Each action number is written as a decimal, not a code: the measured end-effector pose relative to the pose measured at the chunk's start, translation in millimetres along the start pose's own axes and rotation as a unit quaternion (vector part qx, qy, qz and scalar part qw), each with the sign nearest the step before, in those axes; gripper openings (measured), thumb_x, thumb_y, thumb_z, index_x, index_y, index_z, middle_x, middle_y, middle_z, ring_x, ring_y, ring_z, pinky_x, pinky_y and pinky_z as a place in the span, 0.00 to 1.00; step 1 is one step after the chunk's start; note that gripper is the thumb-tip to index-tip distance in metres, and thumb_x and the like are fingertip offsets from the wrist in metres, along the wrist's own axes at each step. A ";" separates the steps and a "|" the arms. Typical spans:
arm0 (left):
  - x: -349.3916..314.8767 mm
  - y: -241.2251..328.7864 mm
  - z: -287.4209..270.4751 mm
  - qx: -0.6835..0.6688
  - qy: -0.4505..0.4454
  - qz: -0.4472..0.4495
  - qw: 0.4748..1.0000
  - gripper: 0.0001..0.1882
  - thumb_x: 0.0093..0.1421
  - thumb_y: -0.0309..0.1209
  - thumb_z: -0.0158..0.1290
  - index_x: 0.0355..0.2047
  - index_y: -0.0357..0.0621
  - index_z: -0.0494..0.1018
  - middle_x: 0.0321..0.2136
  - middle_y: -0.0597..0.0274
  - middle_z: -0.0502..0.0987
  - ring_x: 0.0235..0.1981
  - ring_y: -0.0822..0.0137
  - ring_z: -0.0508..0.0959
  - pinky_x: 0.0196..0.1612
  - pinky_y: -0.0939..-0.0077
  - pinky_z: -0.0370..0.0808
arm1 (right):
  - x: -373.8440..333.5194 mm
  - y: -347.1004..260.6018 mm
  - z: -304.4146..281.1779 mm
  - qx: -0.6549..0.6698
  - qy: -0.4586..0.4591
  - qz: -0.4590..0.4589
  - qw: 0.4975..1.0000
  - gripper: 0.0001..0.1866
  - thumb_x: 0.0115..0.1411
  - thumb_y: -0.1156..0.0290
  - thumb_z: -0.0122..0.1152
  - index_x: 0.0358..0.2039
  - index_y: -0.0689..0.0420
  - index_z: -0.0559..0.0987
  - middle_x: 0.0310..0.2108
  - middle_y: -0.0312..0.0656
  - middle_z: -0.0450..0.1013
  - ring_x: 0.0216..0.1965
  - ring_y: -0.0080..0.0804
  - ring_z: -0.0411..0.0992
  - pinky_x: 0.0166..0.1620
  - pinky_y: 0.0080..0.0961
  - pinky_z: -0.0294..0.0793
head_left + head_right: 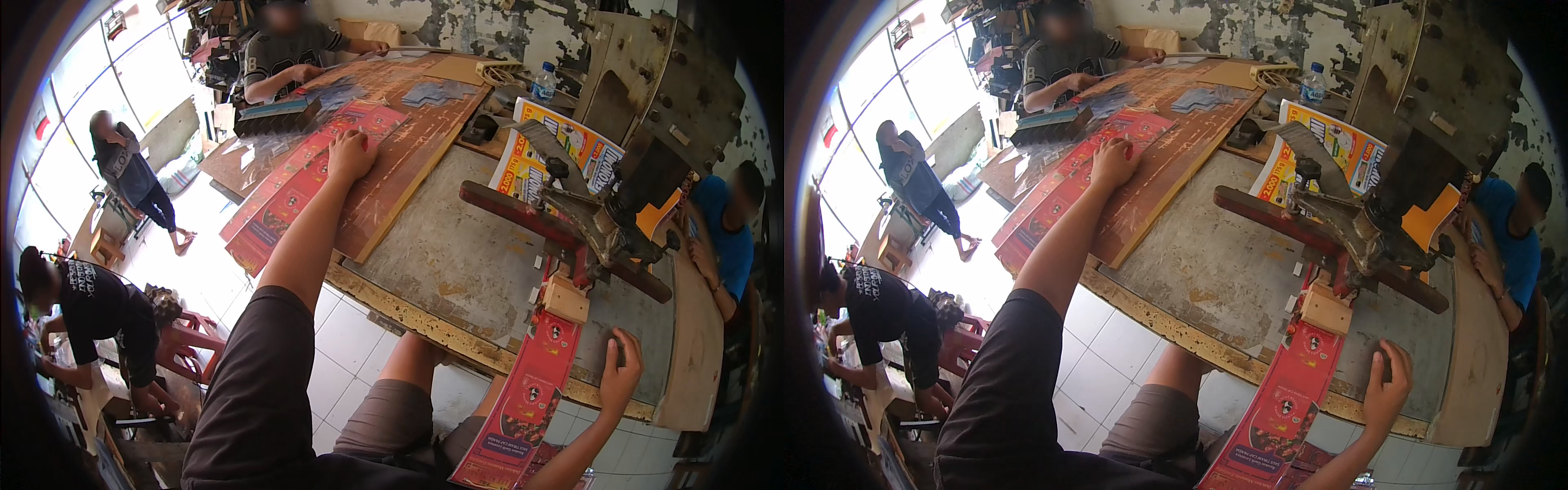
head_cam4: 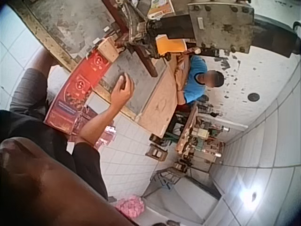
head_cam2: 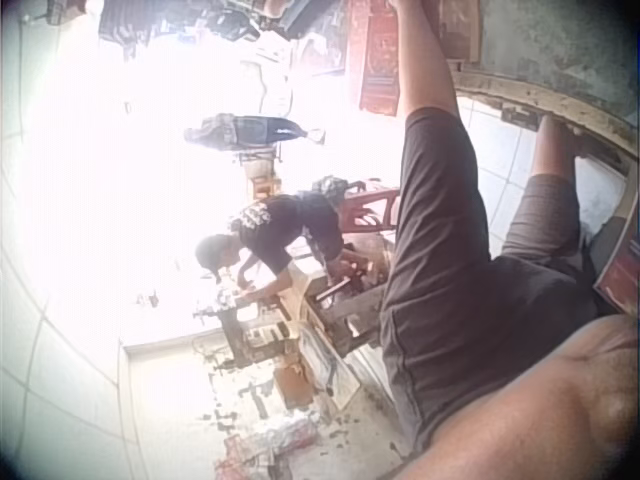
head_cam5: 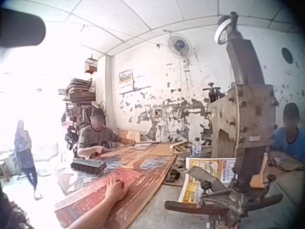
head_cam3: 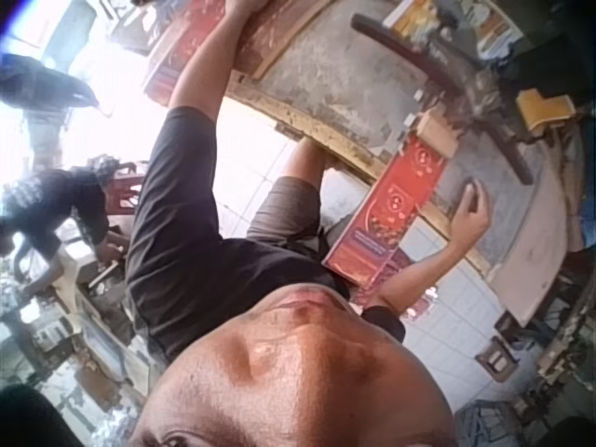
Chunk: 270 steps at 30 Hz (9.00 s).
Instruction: The person positions a long red printed plastic strip on a workbench and uses a small wooden block to apply pressure while sliding it along the material.
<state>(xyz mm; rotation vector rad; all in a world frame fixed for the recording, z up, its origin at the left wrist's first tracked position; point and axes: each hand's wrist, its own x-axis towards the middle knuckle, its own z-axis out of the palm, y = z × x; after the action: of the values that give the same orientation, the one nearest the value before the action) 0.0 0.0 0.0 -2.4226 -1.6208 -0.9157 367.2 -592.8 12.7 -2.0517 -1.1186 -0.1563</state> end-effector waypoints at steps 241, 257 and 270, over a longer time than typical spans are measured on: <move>138.5 236.9 15.1 -0.191 -0.080 0.204 0.957 0.20 0.68 0.40 0.57 0.57 0.49 0.81 0.52 0.48 0.84 0.55 0.51 0.83 0.59 0.57 0.76 | 98.9 310.6 -142.1 -0.125 0.174 0.160 0.964 0.16 0.71 0.75 0.57 0.58 0.62 0.78 0.55 0.51 0.76 0.57 0.45 0.75 0.60 0.38 0.74; 151.3 299.2 18.3 -0.071 -0.113 0.278 0.951 0.10 0.64 0.42 0.62 0.43 0.58 0.85 0.41 0.70 0.88 0.47 0.65 0.85 0.58 0.54 0.68 | 94.4 341.3 -153.4 -0.143 0.201 0.093 0.965 0.11 0.68 0.73 0.61 0.48 0.62 0.81 0.45 0.47 0.77 0.47 0.41 0.77 0.53 0.36 0.75; 78.7 184.6 -94.2 -0.107 0.083 0.313 0.940 0.09 0.68 0.38 0.56 0.40 0.48 0.81 0.37 0.59 0.82 0.41 0.55 0.82 0.56 0.55 0.70 | 91.6 331.3 -156.0 -0.122 0.209 0.100 0.965 0.08 0.68 0.75 0.61 0.46 0.59 0.82 0.46 0.45 0.76 0.46 0.40 0.77 0.54 0.37 0.75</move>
<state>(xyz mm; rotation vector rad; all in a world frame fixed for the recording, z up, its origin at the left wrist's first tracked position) 139.8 -52.5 163.8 -2.6417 -0.6358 -1.1580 711.6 -741.2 -29.4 -2.1938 -0.6517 -0.6207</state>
